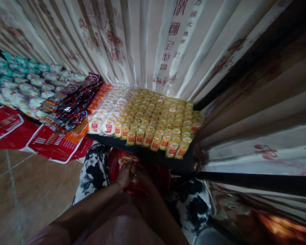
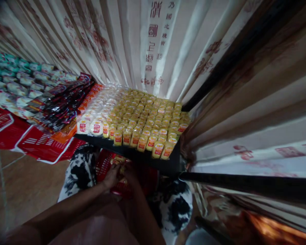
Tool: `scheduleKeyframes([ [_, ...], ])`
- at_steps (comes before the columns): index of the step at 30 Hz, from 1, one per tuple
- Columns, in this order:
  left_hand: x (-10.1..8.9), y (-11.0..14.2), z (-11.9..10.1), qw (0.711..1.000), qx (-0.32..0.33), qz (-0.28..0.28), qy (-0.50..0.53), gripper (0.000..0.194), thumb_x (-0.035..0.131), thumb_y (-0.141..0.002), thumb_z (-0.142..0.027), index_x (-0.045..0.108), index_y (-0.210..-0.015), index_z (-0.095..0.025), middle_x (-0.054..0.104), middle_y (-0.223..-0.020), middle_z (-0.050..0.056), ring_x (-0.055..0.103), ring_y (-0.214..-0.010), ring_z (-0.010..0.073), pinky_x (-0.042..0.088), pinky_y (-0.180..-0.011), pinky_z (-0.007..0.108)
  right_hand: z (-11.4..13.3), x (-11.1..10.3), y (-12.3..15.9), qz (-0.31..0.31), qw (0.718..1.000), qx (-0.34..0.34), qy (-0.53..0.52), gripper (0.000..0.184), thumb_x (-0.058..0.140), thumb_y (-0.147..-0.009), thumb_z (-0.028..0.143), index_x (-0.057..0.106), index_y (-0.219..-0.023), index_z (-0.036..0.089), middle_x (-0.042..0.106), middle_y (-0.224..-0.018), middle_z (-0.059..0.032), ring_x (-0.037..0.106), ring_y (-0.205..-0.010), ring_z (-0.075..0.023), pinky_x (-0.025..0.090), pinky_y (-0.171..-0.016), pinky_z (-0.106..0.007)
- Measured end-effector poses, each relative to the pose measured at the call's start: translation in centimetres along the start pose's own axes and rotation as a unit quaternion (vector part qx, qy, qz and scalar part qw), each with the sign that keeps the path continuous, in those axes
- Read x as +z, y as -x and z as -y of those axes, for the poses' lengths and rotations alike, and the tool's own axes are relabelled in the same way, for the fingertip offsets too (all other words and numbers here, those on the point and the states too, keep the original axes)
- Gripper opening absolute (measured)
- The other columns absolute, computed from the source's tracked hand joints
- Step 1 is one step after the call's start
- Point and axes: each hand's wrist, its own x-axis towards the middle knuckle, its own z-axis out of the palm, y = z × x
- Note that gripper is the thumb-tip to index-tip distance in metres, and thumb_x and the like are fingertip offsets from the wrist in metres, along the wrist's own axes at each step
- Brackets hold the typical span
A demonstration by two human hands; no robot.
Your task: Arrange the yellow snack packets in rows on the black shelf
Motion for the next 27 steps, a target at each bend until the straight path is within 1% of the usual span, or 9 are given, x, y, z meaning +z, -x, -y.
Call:
scheduleKeyframes([
  [4,-1.4,1.5,-1.0,0.996,0.026,-0.070,-0.058,0.041,0.051,-0.077,-0.015,0.049,-0.118,-0.018,0.045,-0.120,0.011,0.050,-0.107,0.0206,0.040,-0.091,0.029,1.5,-0.4,1.3,0.025,0.999,0.013,-0.014,0.032,0.069,-0.052,0.032,0.068,-0.081,0.018,0.070,-0.075,-0.0043,0.064,-0.066,-0.0198,0.051,-0.065,-0.037],
  [6,-2.1,1.7,-1.4,0.994,0.027,-0.094,-0.047,0.038,0.051,-0.076,-0.016,0.052,-0.114,-0.017,0.048,-0.118,0.012,0.051,-0.106,0.0206,0.040,-0.090,0.030,2.2,-0.7,1.9,0.019,1.000,0.009,-0.008,0.031,0.067,-0.054,0.032,0.068,-0.081,0.017,0.069,-0.070,-0.0032,0.063,-0.062,-0.0187,0.051,-0.065,-0.037],
  [8,-3.1,1.7,-1.7,0.995,0.033,-0.098,-0.005,0.034,0.053,-0.076,-0.020,0.055,-0.110,-0.017,0.054,-0.112,0.011,0.053,-0.103,0.0208,0.040,-0.089,0.030,3.0,-1.0,2.4,0.006,1.000,-0.002,0.000,0.031,0.067,-0.053,0.033,0.069,-0.080,0.017,0.070,-0.070,-0.0034,0.063,-0.064,-0.0193,0.051,-0.068,-0.038],
  [10,-4.2,1.8,-2.3,0.994,0.042,-0.081,0.063,0.028,0.055,-0.076,-0.026,0.058,-0.102,-0.016,0.060,-0.101,0.008,0.056,-0.095,0.0201,0.043,-0.084,0.029,4.0,-1.4,2.9,-0.008,0.999,-0.028,0.015,0.031,0.066,-0.055,0.035,0.070,-0.081,0.017,0.071,-0.075,-0.0044,0.064,-0.071,-0.0209,0.050,-0.075,-0.041],
  [12,-5.5,2.1,-3.0,0.987,0.045,-0.056,0.146,0.026,0.057,-0.074,-0.032,0.059,-0.093,-0.014,0.063,-0.087,0.006,0.058,-0.082,0.0183,0.045,-0.075,0.027,5.1,-1.6,3.6,-0.018,0.996,-0.076,0.046,0.030,0.063,-0.061,0.035,0.070,-0.085,0.018,0.072,-0.082,-0.0055,0.065,-0.079,-0.0218,0.048,-0.080,-0.042],
  [15,-7.3,3.1,-4.6,0.961,0.052,-0.025,0.271,0.035,0.061,-0.069,-0.043,0.058,-0.086,-0.013,0.062,-0.072,0.002,0.057,-0.068,0.0154,0.044,-0.065,0.025,6.9,-1.8,4.8,-0.027,0.981,-0.158,0.111,0.029,0.056,-0.070,0.032,0.069,-0.092,0.019,0.071,-0.088,-0.0062,0.065,-0.081,-0.0206,0.051,-0.078,-0.039],
  [18,-8.6,4.2,-6.3,0.936,0.059,-0.004,0.348,0.042,0.063,-0.066,-0.050,0.056,-0.085,-0.014,0.060,-0.065,-0.001,0.054,-0.058,0.0122,0.043,-0.059,0.024,8.8,-1.6,6.3,-0.025,0.963,-0.221,0.152,0.030,0.053,-0.073,0.025,0.066,-0.100,0.021,0.068,-0.090,-0.0050,0.064,-0.078,-0.0174,0.052,-0.073,-0.033],
  [22,-9.8,5.3,-8.4,0.927,0.073,0.021,0.368,0.044,0.065,-0.063,-0.052,0.054,-0.085,-0.015,0.056,-0.061,-0.003,0.049,-0.050,0.0093,0.040,-0.052,0.022,10.9,-1.3,7.8,-0.028,0.949,-0.257,0.180,0.032,0.053,-0.075,0.021,0.064,-0.105,0.019,0.064,-0.095,-0.0061,0.063,-0.080,-0.0158,0.052,-0.070,-0.028],
  [27,-11.2,5.3,-11.1,0.940,0.142,0.007,0.311,0.044,0.063,-0.066,-0.050,0.055,-0.090,-0.014,0.055,-0.064,-0.002,0.051,-0.054,0.0108,0.040,-0.053,0.022,12.9,-1.7,8.8,-0.088,0.928,-0.295,0.210,0.030,0.053,-0.079,0.027,0.063,-0.107,0.021,0.062,-0.096,-0.0058,0.061,-0.082,-0.0152,0.052,-0.070,-0.026],
])
